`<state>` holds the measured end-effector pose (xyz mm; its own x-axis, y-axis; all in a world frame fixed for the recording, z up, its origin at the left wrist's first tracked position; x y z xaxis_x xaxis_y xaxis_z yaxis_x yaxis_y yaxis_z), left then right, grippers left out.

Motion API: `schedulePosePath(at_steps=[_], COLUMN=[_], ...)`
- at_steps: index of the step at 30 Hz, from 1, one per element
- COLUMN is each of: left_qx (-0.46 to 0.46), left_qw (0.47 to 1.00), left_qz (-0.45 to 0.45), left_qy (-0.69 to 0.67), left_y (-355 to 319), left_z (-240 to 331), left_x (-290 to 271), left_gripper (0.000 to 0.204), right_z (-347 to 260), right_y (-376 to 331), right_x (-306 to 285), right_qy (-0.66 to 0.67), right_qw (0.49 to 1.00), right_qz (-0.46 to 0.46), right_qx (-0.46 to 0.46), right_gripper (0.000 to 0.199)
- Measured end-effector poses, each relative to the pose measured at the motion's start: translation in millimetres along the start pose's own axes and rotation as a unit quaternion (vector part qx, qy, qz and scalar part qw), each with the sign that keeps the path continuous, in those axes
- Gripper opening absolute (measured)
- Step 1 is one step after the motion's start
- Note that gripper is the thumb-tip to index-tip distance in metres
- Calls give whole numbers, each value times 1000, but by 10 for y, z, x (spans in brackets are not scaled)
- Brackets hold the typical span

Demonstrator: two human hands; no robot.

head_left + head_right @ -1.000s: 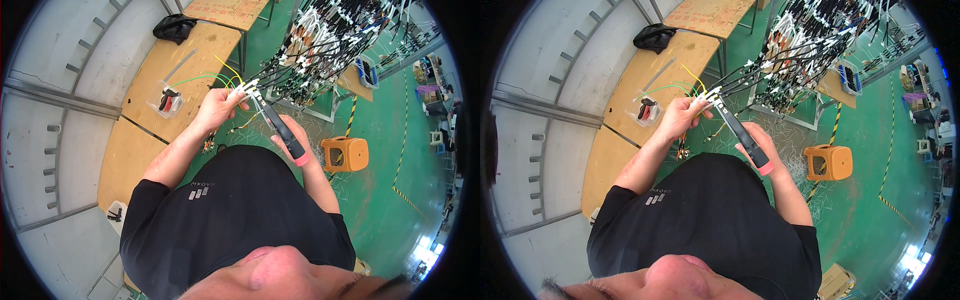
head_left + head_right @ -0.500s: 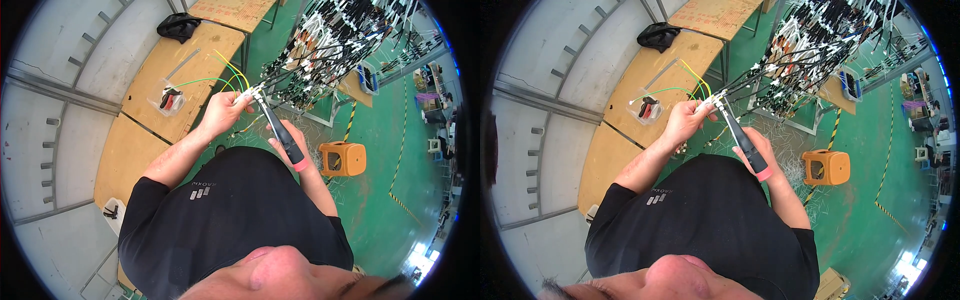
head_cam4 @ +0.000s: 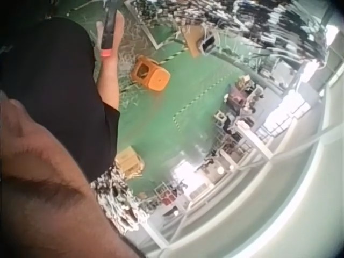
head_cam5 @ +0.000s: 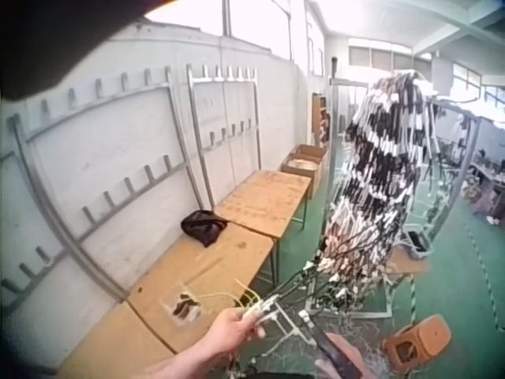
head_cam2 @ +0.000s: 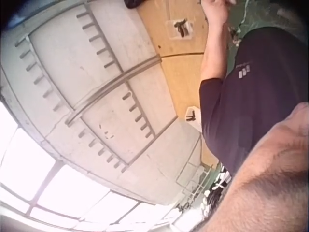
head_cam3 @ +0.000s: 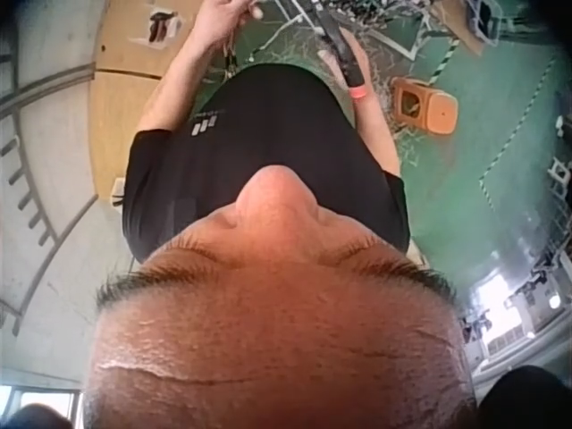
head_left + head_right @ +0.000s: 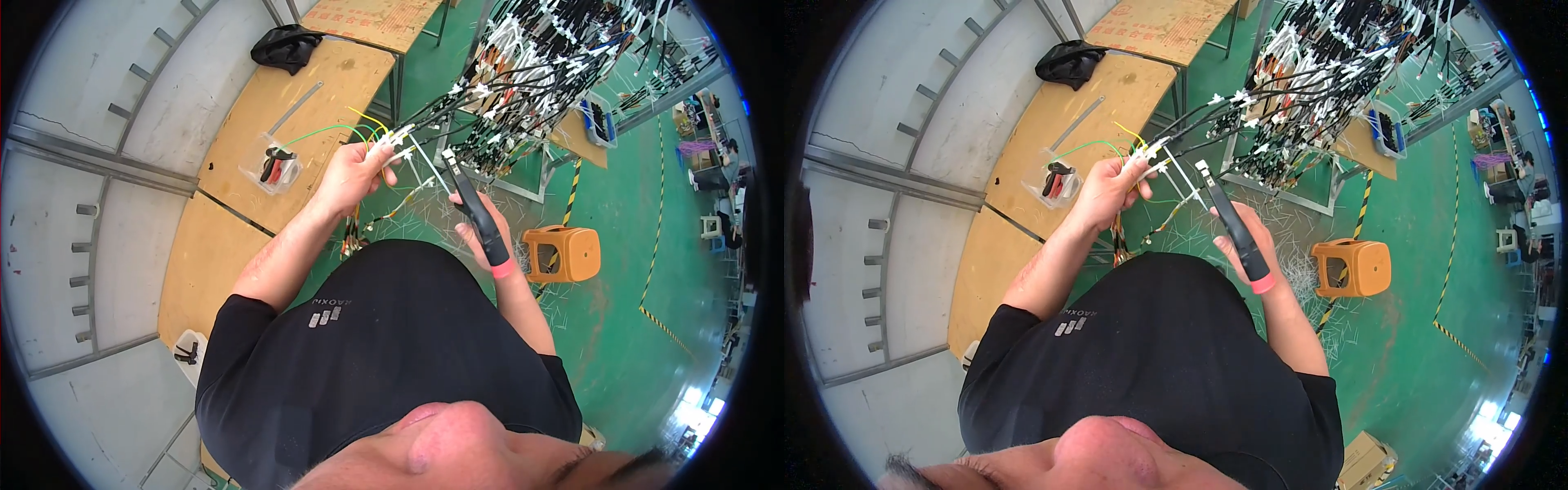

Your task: Using a zip-tie gun to secure bundles of electrical wire harnesses on a factory rack.

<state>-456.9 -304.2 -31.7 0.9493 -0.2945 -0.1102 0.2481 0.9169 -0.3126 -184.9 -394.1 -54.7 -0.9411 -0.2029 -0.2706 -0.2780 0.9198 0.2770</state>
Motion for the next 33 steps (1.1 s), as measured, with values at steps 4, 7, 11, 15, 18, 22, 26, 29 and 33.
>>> schedulePosePath(at_steps=[4,7,11,15,18,22,26,29,33], left_qx=[-40,-64,-73,-84,-82,-79,-54,-46,0], left_qw=[996,990,985,983,981,982,990,993,999], left_qz=[-41,-60,-74,-78,-87,-83,-74,-69,-36], left_qy=[-73,-111,-137,-141,-153,-151,-107,-80,0], left_y=[48,70,79,44,42,18,12,-9,-30], left_z=[11,-35,-51,-30,-13,-15,-56,-74,-1], left_x=[-12,-20,-9,13,2,37,94,79,72], left_gripper=[32,33,32,33,31,31,31,30,29], right_z=[312,269,173,144,178,59,49,144,148], right_y=[-16,94,195,252,249,304,282,157,162], right_x=[60,148,226,202,172,202,204,137,70], right_qy=[140,109,88,60,38,-3,11,-81,-113], right_qw=[985,993,994,996,997,996,997,983,991], right_qz=[53,-18,-56,-62,-69,-62,-54,-105,-76], right_qx=[82,34,23,12,3,-66,-49,129,-8], right_gripper=[42,42,46,45,46,45,43,35,34])
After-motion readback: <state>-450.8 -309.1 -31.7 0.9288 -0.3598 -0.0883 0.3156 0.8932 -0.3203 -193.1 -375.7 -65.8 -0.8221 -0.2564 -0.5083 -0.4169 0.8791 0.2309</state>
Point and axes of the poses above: each hand's wrist, its own y-axis towards the middle knuckle, its own x-axis out of the palm, z = x × y, the point moved 4 cm from there along y, towards the middle knuckle, and after that the axes turned 9 degrees about y, right-handed, at the moved point
